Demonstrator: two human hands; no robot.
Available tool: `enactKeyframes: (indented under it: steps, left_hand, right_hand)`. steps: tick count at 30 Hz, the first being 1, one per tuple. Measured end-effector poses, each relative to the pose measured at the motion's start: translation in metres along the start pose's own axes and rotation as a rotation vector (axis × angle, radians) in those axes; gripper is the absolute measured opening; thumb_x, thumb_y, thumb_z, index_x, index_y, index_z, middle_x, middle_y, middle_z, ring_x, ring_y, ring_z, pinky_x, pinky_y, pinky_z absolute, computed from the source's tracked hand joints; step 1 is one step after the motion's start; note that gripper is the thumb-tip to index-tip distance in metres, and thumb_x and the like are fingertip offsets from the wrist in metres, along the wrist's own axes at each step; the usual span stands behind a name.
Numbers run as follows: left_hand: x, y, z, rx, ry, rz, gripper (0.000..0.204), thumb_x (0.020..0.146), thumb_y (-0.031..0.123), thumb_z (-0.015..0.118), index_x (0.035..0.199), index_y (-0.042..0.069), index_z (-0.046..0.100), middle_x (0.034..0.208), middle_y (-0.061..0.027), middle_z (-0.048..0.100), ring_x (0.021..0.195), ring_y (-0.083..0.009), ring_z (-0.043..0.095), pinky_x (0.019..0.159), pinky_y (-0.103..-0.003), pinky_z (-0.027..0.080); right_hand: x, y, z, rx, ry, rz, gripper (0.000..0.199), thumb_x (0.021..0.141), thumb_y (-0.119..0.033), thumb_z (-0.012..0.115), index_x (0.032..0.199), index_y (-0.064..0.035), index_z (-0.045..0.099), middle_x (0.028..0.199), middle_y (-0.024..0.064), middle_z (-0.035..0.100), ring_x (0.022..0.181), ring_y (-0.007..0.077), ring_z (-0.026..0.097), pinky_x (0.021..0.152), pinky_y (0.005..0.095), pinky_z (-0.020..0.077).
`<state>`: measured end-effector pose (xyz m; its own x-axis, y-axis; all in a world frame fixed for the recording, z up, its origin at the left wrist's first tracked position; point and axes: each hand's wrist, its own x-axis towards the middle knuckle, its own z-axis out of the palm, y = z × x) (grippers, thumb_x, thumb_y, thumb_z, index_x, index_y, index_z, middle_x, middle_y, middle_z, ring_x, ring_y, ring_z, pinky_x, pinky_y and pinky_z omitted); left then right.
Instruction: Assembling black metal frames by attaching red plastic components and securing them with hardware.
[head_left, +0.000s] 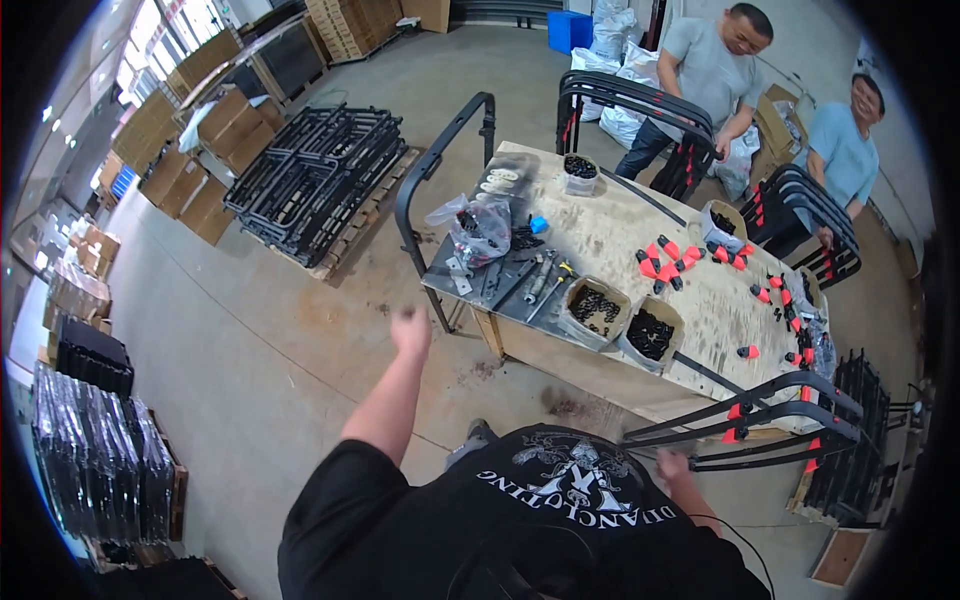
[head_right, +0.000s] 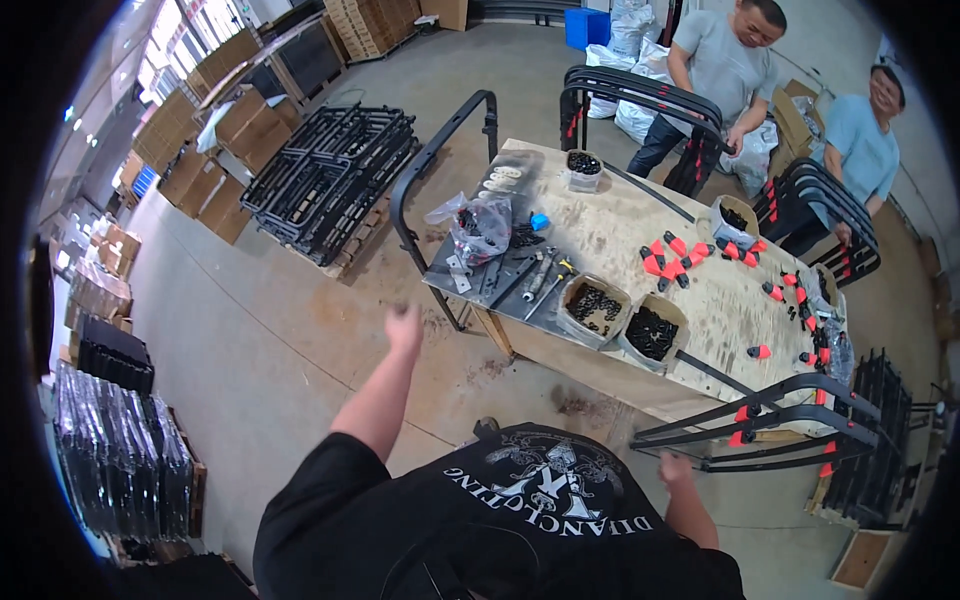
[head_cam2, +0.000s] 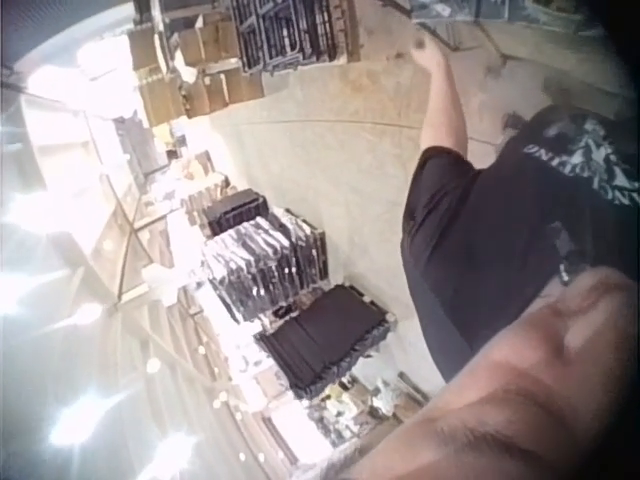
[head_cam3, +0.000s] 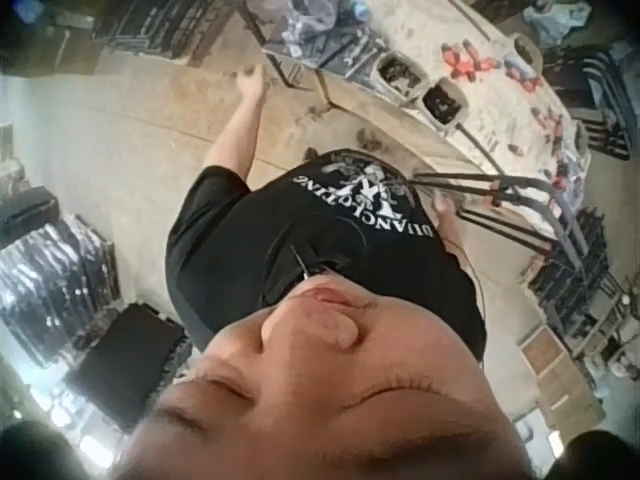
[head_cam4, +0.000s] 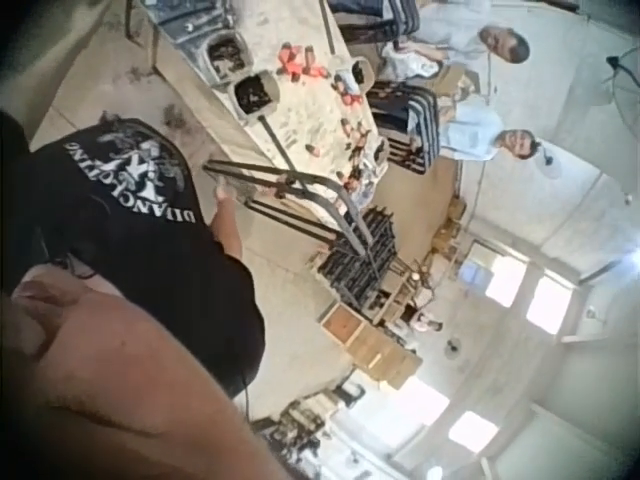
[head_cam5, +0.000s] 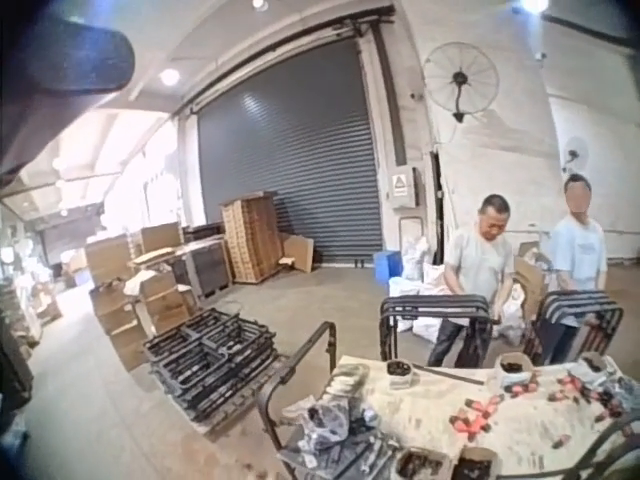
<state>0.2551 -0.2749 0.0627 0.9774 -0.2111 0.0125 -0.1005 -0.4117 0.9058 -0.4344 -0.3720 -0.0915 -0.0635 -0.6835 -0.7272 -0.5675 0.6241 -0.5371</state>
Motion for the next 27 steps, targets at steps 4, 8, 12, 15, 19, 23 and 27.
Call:
enactKeyframes:
  steps: [4, 8, 12, 15, 19, 23, 27]
  left_hand:
    - [0.102, 0.141, -0.002, 0.132, 0.141, 0.684, 0.064, 0.076, 0.034, 0.081, 0.127, 0.002, 0.058, 0.121, -0.0209, 0.063, 0.110, -0.0372, 0.061, 0.097, -0.044, 0.048]
    - [0.201, 0.146, 0.014, 0.125, -0.324, 0.457, 0.055, 0.074, 0.033, 0.082, 0.115, 0.003, 0.062, 0.096, -0.0156, 0.070, 0.084, -0.0295, 0.068, 0.074, -0.040, 0.054]
    - [0.222, 0.137, 0.033, -0.222, -0.713, 0.095, 0.031, 0.076, 0.028, 0.080, 0.084, 0.002, 0.066, 0.066, -0.0034, 0.062, 0.053, -0.0140, 0.058, 0.053, -0.030, 0.047]
    - [0.256, 0.120, 0.015, -0.182, -0.521, 0.095, 0.027, 0.077, 0.025, 0.077, 0.086, 0.002, 0.065, 0.067, -0.0027, 0.061, 0.055, -0.0131, 0.057, 0.053, -0.031, 0.046]
    - [0.255, 0.099, -0.031, -0.246, -0.434, 0.090, 0.022, 0.078, 0.022, 0.074, 0.085, 0.003, 0.064, 0.068, -0.0012, 0.059, 0.054, -0.0117, 0.054, 0.050, -0.031, 0.043]
    - [0.186, 0.061, -0.075, -0.423, -0.399, 0.040, 0.011, 0.083, 0.012, 0.069, 0.085, 0.007, 0.059, 0.064, 0.0018, 0.053, 0.049, -0.0106, 0.049, 0.046, -0.028, 0.040]
    - [0.078, 0.035, -0.086, -0.419, -0.312, 0.028, 0.010, 0.086, 0.012, 0.066, 0.087, 0.008, 0.057, 0.064, 0.0009, 0.052, 0.049, -0.0115, 0.047, 0.045, -0.029, 0.039]
  right_hand:
    - [-0.087, -0.117, 0.091, -0.156, -0.096, -0.252, 0.032, 0.088, -0.032, 0.069, 0.093, -0.0010, 0.070, 0.070, 0.0065, 0.064, 0.058, 0.0159, 0.059, 0.051, 0.0349, 0.0467]
    - [-0.141, -0.155, 0.140, -0.248, -0.169, -0.512, 0.035, 0.087, -0.033, 0.071, 0.100, -0.0006, 0.071, 0.080, 0.0104, 0.071, 0.072, 0.0186, 0.066, 0.067, 0.0346, 0.0528]
    - [-0.170, -0.129, 0.125, -0.544, -0.011, -0.361, 0.043, 0.087, -0.038, 0.067, 0.106, -0.0004, 0.073, 0.098, 0.0171, 0.075, 0.093, 0.0282, 0.072, 0.084, 0.0392, 0.0554]
    - [-0.174, -0.062, 0.089, -0.560, 0.056, -0.083, 0.044, 0.083, -0.040, 0.068, 0.105, -0.0017, 0.074, 0.103, 0.0193, 0.075, 0.099, 0.0332, 0.072, 0.090, 0.0414, 0.0547]
    - [-0.138, 0.065, 0.033, -0.558, 0.045, 0.110, 0.044, 0.080, -0.040, 0.068, 0.099, -0.0010, 0.075, 0.101, 0.0214, 0.074, 0.097, 0.0360, 0.072, 0.089, 0.0425, 0.0549]
    - [-0.096, 0.150, 0.002, -0.945, -0.074, -0.279, 0.046, 0.080, -0.044, 0.066, 0.091, 0.0001, 0.075, 0.095, 0.0222, 0.074, 0.094, 0.0368, 0.072, 0.085, 0.0451, 0.0549]
    - [-0.133, 0.010, 0.032, -0.603, 0.026, -0.275, 0.043, 0.085, -0.041, 0.065, 0.095, 0.0003, 0.073, 0.093, 0.0203, 0.073, 0.090, 0.0350, 0.072, 0.083, 0.0436, 0.0553]
